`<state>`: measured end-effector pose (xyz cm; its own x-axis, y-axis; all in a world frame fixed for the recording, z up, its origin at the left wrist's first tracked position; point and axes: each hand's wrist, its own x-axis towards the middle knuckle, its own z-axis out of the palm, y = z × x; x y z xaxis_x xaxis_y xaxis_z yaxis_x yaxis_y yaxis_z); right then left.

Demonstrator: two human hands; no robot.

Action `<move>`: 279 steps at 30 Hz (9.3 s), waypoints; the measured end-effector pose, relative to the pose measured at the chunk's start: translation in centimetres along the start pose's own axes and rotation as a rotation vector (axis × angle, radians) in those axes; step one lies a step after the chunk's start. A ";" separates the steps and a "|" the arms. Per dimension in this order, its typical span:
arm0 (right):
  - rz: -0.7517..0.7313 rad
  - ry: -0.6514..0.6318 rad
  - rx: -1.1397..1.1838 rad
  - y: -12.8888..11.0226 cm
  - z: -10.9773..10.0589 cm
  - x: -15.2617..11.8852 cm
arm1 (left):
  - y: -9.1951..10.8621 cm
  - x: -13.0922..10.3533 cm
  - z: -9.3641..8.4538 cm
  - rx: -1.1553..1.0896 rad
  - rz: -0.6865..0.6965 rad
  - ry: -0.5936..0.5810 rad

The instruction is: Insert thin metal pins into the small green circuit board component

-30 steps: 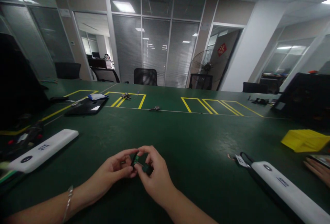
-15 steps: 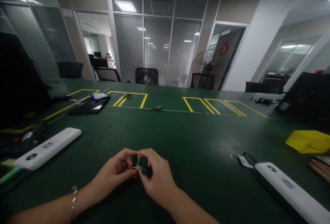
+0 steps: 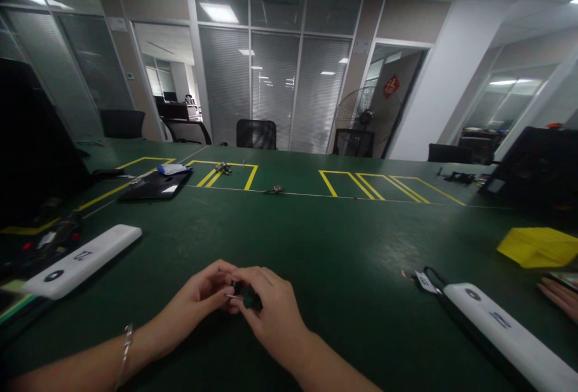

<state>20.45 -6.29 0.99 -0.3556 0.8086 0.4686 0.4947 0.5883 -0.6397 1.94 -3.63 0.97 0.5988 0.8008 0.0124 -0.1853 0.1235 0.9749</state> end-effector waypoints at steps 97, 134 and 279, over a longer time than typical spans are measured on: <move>0.257 0.057 -0.225 1.2 0.0 0.5 | -0.3 0.5 -1.7 0.277 0.028 0.271; 0.184 0.007 -0.092 0.6 -0.2 0.4 | 0.0 -0.1 -2.1 0.645 0.151 0.177; 0.244 0.067 0.000 0.7 -0.2 0.7 | 0.2 0.2 -1.8 -0.045 -0.016 0.239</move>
<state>20.71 -5.29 0.96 -0.1730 0.9245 0.3398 0.5597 0.3761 -0.7384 0.66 -2.38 0.80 0.4019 0.9137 -0.0607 -0.2153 0.1587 0.9636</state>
